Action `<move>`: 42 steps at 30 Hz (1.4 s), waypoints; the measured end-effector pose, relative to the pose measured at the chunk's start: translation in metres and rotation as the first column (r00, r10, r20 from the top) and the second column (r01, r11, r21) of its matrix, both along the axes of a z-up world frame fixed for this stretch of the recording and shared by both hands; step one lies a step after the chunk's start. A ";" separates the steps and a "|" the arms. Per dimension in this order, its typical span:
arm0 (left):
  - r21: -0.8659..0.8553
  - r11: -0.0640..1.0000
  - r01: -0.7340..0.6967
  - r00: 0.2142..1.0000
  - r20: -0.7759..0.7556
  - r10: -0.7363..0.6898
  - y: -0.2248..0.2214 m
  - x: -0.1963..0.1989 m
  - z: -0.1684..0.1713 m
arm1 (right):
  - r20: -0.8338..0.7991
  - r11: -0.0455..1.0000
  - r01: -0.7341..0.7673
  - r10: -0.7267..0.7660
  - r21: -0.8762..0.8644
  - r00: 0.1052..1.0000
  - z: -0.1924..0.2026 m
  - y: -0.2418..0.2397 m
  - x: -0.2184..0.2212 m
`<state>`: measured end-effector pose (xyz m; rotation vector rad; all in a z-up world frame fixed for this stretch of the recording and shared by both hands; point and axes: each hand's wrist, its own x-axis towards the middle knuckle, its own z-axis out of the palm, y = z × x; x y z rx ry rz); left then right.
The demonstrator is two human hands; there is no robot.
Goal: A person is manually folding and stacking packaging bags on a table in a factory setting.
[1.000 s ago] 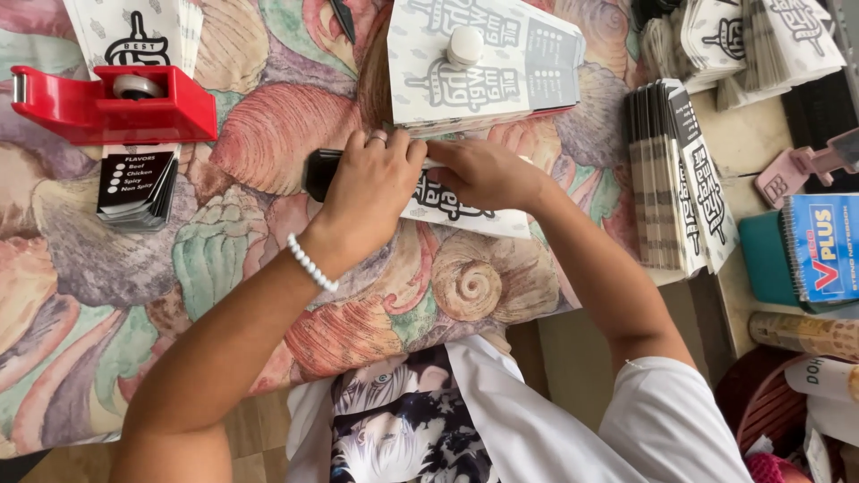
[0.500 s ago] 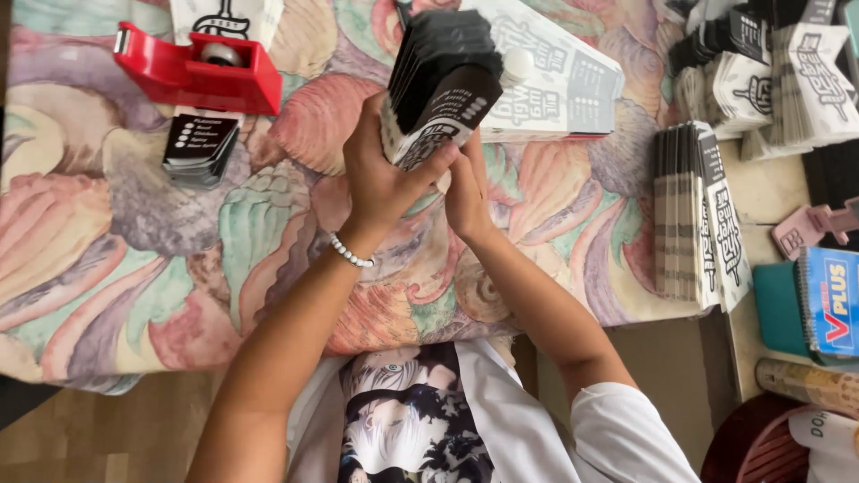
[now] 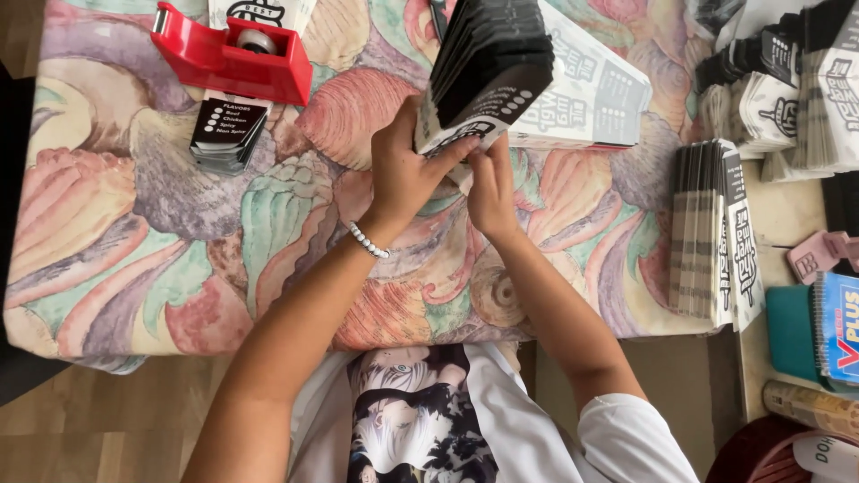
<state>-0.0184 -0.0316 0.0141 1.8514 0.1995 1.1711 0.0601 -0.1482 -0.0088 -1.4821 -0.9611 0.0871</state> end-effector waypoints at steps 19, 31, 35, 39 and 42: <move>0.176 0.978 0.112 0.799 -0.601 0.017 0.158 -0.046 0.074 | -0.644 0.908 -0.412 0.270 -0.077 0.716 0.026 0.068 0.037; 0.447 0.723 0.527 0.397 -0.882 0.255 0.261 -0.041 0.047 | -0.809 0.864 -0.397 -0.022 -0.311 0.587 0.004 0.077 0.045; 0.446 0.733 0.513 0.443 -0.869 0.219 0.272 -0.040 0.037 | -0.816 0.881 -0.381 -0.010 -0.280 0.578 0.004 0.078 0.042; 0.420 0.787 0.451 0.546 -0.828 0.129 0.277 -0.043 0.052 | -0.823 0.900 -0.384 0.055 -0.204 0.566 0.002 0.083 0.036; 0.428 0.781 0.455 0.572 -0.813 0.113 0.273 -0.047 0.078 | -0.836 0.903 -0.376 0.034 -0.209 0.547 0.015 0.097 0.025</move>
